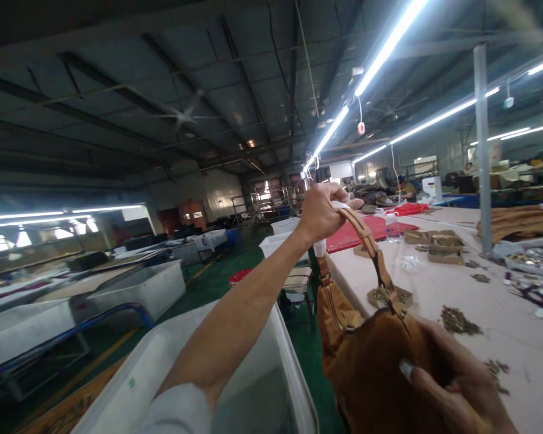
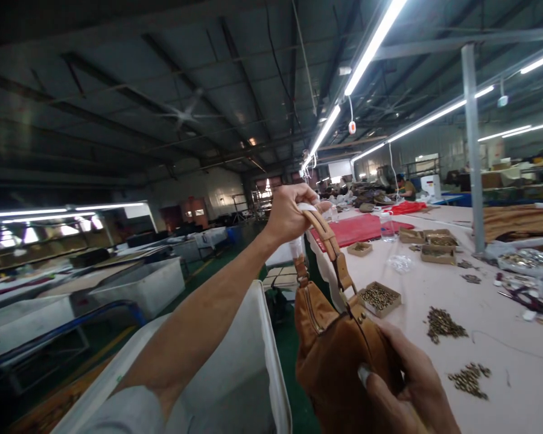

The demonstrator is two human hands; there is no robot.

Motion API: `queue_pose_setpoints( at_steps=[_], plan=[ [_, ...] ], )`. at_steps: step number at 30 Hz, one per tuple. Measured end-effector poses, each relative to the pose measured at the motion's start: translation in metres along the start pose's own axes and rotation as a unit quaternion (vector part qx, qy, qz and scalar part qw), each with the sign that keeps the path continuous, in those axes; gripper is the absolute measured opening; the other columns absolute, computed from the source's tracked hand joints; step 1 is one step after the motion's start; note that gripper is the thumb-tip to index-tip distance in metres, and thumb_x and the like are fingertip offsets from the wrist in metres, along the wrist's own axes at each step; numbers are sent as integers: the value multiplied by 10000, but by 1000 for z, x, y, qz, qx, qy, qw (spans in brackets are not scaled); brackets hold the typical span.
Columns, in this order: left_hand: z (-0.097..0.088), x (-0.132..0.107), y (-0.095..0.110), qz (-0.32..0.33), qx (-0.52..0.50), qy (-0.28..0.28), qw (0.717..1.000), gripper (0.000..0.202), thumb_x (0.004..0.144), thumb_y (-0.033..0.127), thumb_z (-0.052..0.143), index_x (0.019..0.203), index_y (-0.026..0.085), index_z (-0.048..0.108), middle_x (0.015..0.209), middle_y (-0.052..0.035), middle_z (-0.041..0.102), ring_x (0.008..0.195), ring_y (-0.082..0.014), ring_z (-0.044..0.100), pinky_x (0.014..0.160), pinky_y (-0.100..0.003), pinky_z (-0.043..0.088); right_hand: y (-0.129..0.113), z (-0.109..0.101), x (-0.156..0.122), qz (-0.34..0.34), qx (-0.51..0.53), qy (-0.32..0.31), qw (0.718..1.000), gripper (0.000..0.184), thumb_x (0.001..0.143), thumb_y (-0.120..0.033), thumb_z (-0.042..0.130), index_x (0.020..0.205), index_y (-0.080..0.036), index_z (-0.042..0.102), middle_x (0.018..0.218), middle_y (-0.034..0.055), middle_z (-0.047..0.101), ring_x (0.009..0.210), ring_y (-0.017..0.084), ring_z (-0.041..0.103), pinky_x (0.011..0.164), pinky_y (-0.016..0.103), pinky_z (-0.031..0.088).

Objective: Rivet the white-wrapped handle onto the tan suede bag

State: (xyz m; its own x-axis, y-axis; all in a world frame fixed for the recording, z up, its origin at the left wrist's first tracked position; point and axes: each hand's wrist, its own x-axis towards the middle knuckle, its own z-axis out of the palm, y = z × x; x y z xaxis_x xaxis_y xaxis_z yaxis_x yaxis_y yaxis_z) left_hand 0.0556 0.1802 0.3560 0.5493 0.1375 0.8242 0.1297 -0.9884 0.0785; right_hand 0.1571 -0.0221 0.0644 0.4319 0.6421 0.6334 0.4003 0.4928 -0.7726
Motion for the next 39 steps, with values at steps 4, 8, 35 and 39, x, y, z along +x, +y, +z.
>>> queue_pose_setpoints(
  at_steps=[4,8,35,39],
  plan=[
    [5,-16,23,17,107,-57,993,276,821,397,769,707,180,643,688,-39,666,612,-160,573,578,-294,369,6,-12,11,-2,-14,-92,996,728,899,-426,720,1568,-307,456,1504,108,578,1377,359,561,955,443,634],
    [21,-36,39,-6,208,-119,971,169,794,321,762,745,179,684,713,-83,698,670,-235,645,619,-333,420,-19,5,40,-27,14,-43,999,728,933,-380,688,1583,-232,396,1370,143,661,1223,297,673,1044,459,576],
    [44,-71,-16,-32,-198,-390,899,134,826,215,771,917,134,829,856,-93,766,776,-161,648,744,-263,472,16,-25,47,157,114,-135,972,345,909,-410,753,1141,-156,788,1020,83,770,729,170,664,625,245,529],
    [63,-80,-30,-32,-174,-429,886,134,835,218,746,886,122,823,794,-73,742,716,-147,623,680,-244,448,35,-35,50,154,126,-207,958,364,989,-450,654,1132,-138,777,830,64,725,693,150,631,608,226,490]
  ],
)
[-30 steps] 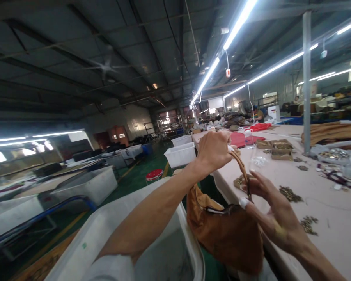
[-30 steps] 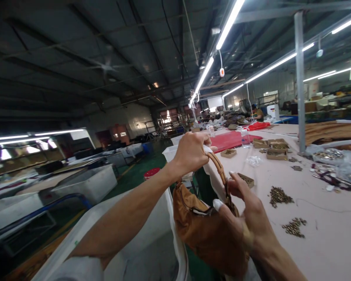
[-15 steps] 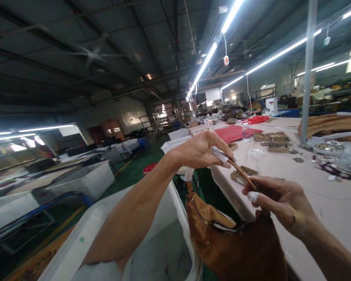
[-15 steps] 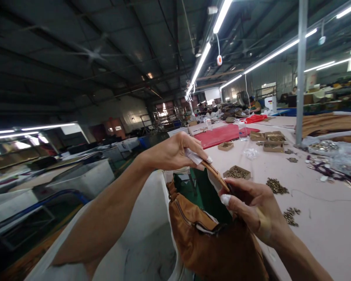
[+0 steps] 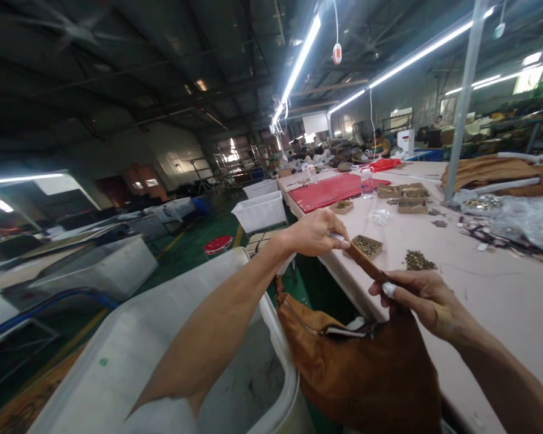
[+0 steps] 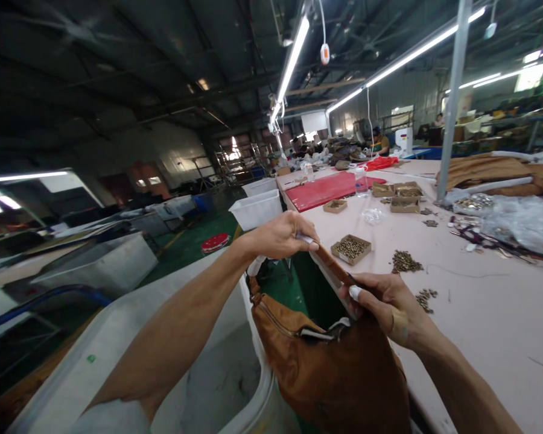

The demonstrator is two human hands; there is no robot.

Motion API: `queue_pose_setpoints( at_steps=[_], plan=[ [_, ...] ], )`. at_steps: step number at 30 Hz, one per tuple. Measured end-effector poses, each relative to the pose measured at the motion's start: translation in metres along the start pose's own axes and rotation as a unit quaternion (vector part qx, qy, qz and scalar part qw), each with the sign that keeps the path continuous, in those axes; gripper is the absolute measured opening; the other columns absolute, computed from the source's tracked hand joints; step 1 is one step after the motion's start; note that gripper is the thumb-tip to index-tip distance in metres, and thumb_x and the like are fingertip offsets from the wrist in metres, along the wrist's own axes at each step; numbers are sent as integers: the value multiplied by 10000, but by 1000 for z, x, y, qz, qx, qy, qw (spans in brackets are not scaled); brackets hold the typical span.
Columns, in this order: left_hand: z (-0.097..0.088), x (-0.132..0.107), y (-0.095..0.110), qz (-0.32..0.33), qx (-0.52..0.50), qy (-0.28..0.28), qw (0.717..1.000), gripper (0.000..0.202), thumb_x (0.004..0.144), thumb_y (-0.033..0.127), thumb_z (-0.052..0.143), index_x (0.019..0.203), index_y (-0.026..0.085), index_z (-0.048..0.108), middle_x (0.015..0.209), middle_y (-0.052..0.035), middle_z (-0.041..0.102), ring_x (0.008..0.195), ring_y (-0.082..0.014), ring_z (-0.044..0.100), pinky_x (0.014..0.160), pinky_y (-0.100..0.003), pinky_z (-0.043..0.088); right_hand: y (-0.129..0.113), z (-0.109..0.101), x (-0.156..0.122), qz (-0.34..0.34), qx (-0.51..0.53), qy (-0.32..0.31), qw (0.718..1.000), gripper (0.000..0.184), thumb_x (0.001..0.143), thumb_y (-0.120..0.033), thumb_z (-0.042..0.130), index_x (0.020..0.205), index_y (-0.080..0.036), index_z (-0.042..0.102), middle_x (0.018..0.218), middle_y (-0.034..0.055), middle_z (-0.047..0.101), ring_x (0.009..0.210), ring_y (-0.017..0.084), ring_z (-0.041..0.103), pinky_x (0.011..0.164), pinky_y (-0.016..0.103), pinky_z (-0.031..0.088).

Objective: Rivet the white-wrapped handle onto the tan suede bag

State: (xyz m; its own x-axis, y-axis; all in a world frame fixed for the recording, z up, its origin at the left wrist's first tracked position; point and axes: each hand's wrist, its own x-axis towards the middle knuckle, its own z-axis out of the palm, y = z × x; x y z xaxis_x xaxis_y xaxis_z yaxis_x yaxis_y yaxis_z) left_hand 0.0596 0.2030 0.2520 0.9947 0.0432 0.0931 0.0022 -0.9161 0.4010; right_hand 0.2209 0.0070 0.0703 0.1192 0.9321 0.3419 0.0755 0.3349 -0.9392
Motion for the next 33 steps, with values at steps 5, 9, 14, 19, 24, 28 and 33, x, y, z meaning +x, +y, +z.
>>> queue_pose_setpoints(
  at_steps=[5,9,14,19,24,28,33],
  plan=[
    [22,10,-36,-45,-116,-105,987,255,870,333,716,858,93,802,677,-70,699,580,-138,588,538,-232,419,22,-18,0,59,87,-103,989,373,1016,-435,621,1116,-102,756,859,108,733,729,164,672,629,223,512],
    [47,21,-72,-68,-259,-160,950,333,832,424,767,868,94,795,713,-92,707,593,-153,610,561,-250,470,46,-35,-1,90,167,-175,966,393,1013,-414,633,1167,-66,729,936,175,759,783,215,727,729,298,578],
    [91,34,-122,-90,-370,-193,904,384,838,459,750,927,86,780,743,-103,713,649,-182,647,642,-287,510,69,-51,1,135,203,-176,954,400,983,-409,684,1188,-66,700,1085,222,760,946,279,764,858,357,612],
    [142,50,-134,-121,-180,-100,971,191,846,277,688,872,119,791,784,-98,729,721,-185,624,710,-279,475,83,-60,10,163,200,-125,958,383,939,-447,730,1059,-83,728,991,159,768,895,251,759,843,337,606],
    [170,64,-112,-37,-236,-45,970,308,898,177,559,1137,160,753,1052,-85,742,965,-205,638,896,-298,463,91,-72,16,155,155,-108,970,416,933,-481,724,1025,-77,765,931,142,774,853,229,730,825,328,567],
    [184,67,-110,-27,-345,-64,936,325,919,404,657,1042,121,761,915,-70,704,843,-179,597,767,-276,448,101,-76,17,166,165,-103,967,380,935,-444,732,1013,-75,769,923,151,780,840,225,733,815,328,564],
    [217,59,-121,-114,-492,-10,863,383,746,461,842,828,104,730,669,15,531,632,-103,426,596,-251,297,119,-76,17,222,239,-70,943,342,880,-380,810,1032,-82,741,970,168,790,810,236,773,789,332,608]
  ],
)
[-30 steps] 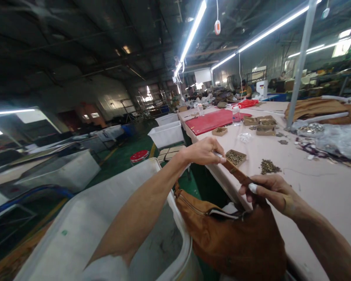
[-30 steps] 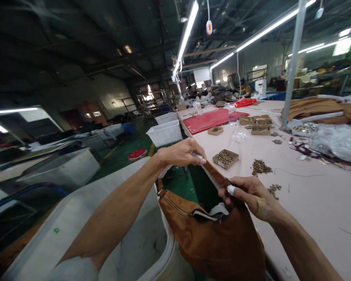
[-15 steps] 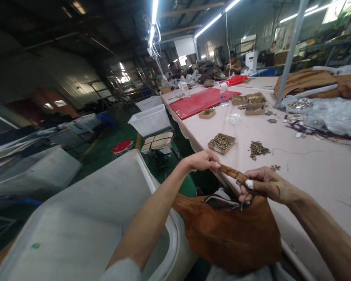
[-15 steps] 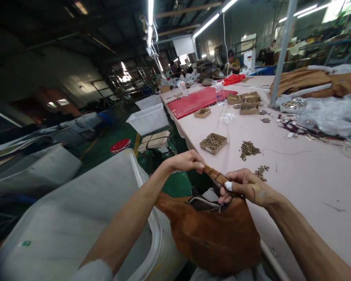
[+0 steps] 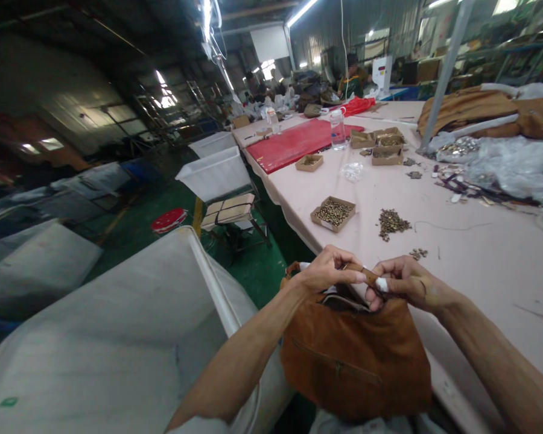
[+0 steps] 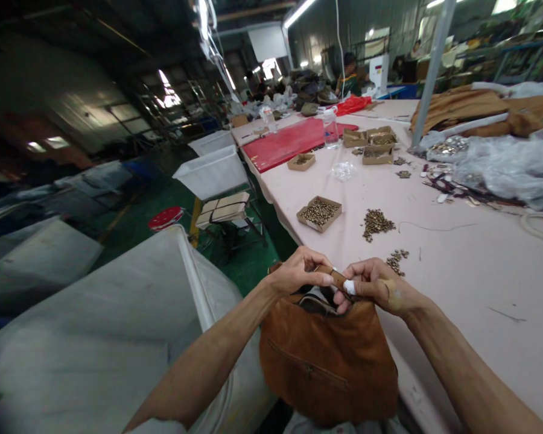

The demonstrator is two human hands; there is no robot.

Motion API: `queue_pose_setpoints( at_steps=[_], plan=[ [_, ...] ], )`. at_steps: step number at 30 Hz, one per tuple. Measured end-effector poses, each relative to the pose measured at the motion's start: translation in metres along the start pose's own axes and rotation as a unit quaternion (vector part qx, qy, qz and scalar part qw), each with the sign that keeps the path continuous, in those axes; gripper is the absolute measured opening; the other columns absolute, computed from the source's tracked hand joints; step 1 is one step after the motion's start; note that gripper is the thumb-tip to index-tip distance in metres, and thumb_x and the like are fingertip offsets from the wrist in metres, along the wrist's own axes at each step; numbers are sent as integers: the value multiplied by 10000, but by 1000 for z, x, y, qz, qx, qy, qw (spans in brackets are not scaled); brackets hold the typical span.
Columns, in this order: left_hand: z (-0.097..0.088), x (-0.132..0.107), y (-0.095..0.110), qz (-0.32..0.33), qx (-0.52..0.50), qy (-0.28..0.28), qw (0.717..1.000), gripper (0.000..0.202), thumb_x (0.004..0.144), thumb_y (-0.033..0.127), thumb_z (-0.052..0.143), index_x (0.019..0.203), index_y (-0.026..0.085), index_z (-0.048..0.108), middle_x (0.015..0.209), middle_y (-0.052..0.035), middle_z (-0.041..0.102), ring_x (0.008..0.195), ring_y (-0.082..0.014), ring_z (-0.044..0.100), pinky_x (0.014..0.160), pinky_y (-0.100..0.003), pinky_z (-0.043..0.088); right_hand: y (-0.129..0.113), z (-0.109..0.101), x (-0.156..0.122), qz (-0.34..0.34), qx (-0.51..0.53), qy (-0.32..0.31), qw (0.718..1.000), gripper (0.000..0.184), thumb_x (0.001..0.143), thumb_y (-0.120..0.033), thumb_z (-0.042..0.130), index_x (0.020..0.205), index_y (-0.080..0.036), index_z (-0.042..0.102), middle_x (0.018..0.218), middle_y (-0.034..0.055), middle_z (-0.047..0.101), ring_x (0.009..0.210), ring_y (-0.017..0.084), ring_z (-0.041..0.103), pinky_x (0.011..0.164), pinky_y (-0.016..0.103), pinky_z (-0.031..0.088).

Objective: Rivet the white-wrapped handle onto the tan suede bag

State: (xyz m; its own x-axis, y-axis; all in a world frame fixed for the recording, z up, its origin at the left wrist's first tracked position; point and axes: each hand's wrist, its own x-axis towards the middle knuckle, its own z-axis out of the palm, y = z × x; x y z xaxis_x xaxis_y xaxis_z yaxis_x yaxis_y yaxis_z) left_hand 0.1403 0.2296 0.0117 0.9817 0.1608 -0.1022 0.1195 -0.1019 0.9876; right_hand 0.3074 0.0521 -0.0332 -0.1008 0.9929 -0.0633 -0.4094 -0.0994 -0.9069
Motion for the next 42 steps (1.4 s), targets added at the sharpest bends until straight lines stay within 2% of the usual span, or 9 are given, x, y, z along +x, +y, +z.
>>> queue_pose_setpoints(
  at_steps=[8,11,15,18,23,26,31,36,42],
  plan=[
    [13,-23,-33,-87,-188,66,976,339,633,345,894,771,86,723,617,4,540,563,-93,419,571,-245,274,29,6,19,16,52,-65,996,468,812,-513,842,907,-75,707,815,157,779,673,240,766,665,318,620],
    [13,-29,-40,-87,-240,79,964,308,673,341,868,767,92,712,654,-35,605,581,-113,483,589,-248,309,39,4,26,16,-5,-1,1000,537,799,-608,809,894,-92,694,800,147,771,659,231,750,654,324,612],
    [8,-30,-49,-84,-261,97,957,330,706,371,850,672,96,670,572,5,509,531,-75,379,552,-240,239,42,-18,25,-1,-100,124,987,553,796,-642,783,911,-108,699,858,142,773,684,207,728,662,311,589],
    [5,-31,-55,-76,-266,108,955,351,722,393,842,655,96,668,566,9,491,529,-71,353,541,-245,213,35,-47,20,-12,-210,248,946,517,836,-632,728,924,-124,689,864,131,762,690,210,710,663,329,575],
    [7,-35,-63,-47,-267,110,956,360,704,406,850,652,99,670,556,13,486,529,-72,342,543,-252,211,17,-101,34,-1,-423,389,819,256,845,-406,718,912,-159,717,736,69,696,728,221,647,674,316,511],
    [7,-37,-65,-33,-262,121,957,363,707,413,839,644,98,669,555,11,491,528,-71,339,546,-254,209,14,-125,59,20,-510,383,770,173,861,-287,732,971,-154,731,907,75,723,869,220,654,811,335,520],
    [4,-40,-71,-22,-248,154,956,347,684,394,854,657,90,688,559,3,509,525,-71,348,535,-252,196,19,-143,85,83,-592,330,730,209,969,-349,706,958,-140,700,946,27,697,873,186,667,829,364,567],
    [4,-42,-73,-15,-251,162,954,394,633,428,894,717,83,722,607,-27,591,556,-99,440,564,-249,284,23,-148,82,136,-610,303,720,263,979,-376,703,913,-121,688,872,5,682,754,154,659,695,292,571],
    [7,-44,-63,-5,-231,160,960,386,673,428,879,647,95,685,533,32,486,525,-67,324,533,-238,226,20,-150,76,166,-578,342,722,289,986,-399,694,947,-113,690,880,7,686,715,142,656,628,257,561]
  ],
)
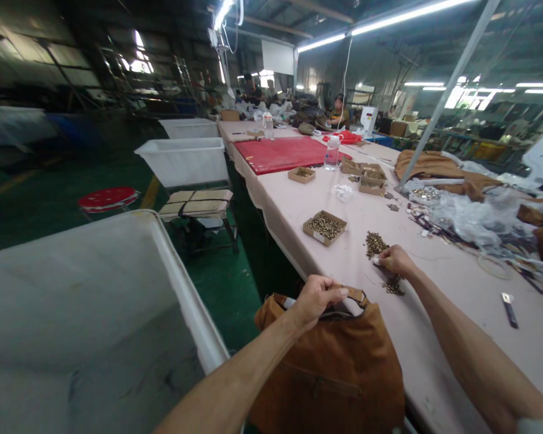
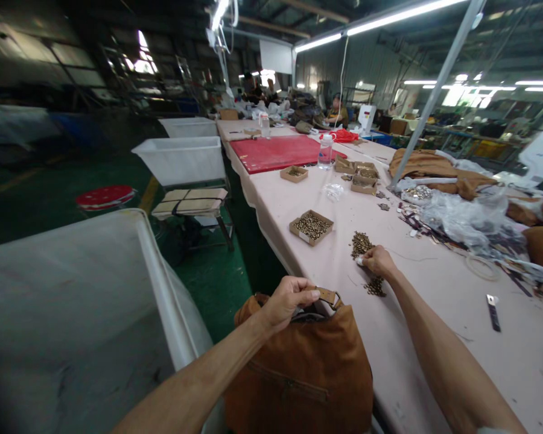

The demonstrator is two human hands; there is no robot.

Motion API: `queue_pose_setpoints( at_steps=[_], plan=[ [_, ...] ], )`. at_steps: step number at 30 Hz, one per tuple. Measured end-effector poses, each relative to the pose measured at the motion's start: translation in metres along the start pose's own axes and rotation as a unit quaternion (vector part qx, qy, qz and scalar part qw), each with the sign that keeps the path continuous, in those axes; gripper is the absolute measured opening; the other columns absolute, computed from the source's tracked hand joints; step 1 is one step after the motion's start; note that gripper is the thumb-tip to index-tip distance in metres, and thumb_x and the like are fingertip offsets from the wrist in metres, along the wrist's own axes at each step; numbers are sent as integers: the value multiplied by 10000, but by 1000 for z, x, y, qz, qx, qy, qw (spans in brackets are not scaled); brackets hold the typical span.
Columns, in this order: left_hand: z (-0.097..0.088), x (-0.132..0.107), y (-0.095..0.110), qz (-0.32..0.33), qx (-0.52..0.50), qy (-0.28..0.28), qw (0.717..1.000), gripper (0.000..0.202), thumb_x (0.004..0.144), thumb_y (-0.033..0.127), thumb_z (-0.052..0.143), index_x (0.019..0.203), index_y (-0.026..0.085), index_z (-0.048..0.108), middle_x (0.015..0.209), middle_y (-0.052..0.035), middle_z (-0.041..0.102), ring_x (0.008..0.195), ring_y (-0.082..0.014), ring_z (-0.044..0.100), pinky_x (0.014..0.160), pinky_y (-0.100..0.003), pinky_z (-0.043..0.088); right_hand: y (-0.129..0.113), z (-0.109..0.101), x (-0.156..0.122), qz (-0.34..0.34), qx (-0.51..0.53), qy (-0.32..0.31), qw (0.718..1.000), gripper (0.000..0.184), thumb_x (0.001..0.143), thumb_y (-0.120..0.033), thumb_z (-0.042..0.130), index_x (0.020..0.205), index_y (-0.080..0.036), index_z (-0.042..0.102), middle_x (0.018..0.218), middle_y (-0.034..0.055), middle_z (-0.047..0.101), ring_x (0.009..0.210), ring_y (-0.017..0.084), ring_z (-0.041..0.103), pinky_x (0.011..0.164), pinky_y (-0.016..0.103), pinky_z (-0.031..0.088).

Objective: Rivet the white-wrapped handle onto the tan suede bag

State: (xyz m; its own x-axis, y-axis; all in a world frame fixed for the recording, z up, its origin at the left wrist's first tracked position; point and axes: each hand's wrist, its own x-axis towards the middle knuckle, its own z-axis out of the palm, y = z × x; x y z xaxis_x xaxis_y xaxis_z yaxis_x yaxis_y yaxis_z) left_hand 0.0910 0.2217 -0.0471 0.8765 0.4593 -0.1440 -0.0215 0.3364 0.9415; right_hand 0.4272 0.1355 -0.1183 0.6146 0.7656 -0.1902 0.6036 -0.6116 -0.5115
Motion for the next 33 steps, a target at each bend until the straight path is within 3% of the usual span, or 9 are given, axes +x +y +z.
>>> queue_pose_setpoints(
  at_steps=[4,10,17,22,24,29,33],
  plan=[
    [1,0,1,-21,-20,9,1000,336,668,392,879,730,90,744,570,4,565,534,-79,390,541,-228,305,-1,-2,-6,10,10,19,1000,306,998,-421,676,988,-115,691,904,12,693,720,142,662,628,259,567],
    [-1,3,-3,-5,-18,19,1000,348,652,378,890,724,73,739,587,-26,618,530,-83,443,524,-218,311,2,-3,-11,-5,-18,17,1000,300,992,-409,683,991,-110,701,932,19,700,757,159,675,653,272,577],
    [-1,4,-1,-10,-22,-19,1000,351,672,392,889,783,86,757,770,-101,753,652,-165,639,643,-261,457,1,0,-11,-23,-75,51,996,269,977,-401,705,985,-133,715,992,46,721,874,191,698,785,329,588],
    [-6,7,0,17,32,-20,999,353,697,409,881,762,91,744,636,-32,670,562,-106,532,577,-230,380,5,0,-12,-11,-114,68,991,275,981,-416,701,1002,-143,720,1015,52,732,941,208,711,862,366,586],
    [-7,6,1,21,37,-21,999,352,693,402,885,780,91,746,660,-35,674,588,-116,554,598,-236,406,7,-2,-13,-6,-127,66,990,276,981,-419,700,995,-144,722,1004,50,736,944,207,712,873,372,584],
    [-4,0,-1,22,43,-26,998,403,644,398,909,839,79,761,744,-68,711,657,-155,626,636,-254,461,11,-6,-21,11,-154,65,986,275,973,-417,704,967,-142,721,911,36,721,880,200,706,827,355,574],
    [-4,0,-5,18,60,-28,998,430,645,406,904,894,81,772,778,-87,734,678,-169,649,637,-254,474,8,-8,-25,-15,-163,53,985,275,955,-372,715,820,-134,689,763,11,679,724,160,657,726,305,537]
  ],
)
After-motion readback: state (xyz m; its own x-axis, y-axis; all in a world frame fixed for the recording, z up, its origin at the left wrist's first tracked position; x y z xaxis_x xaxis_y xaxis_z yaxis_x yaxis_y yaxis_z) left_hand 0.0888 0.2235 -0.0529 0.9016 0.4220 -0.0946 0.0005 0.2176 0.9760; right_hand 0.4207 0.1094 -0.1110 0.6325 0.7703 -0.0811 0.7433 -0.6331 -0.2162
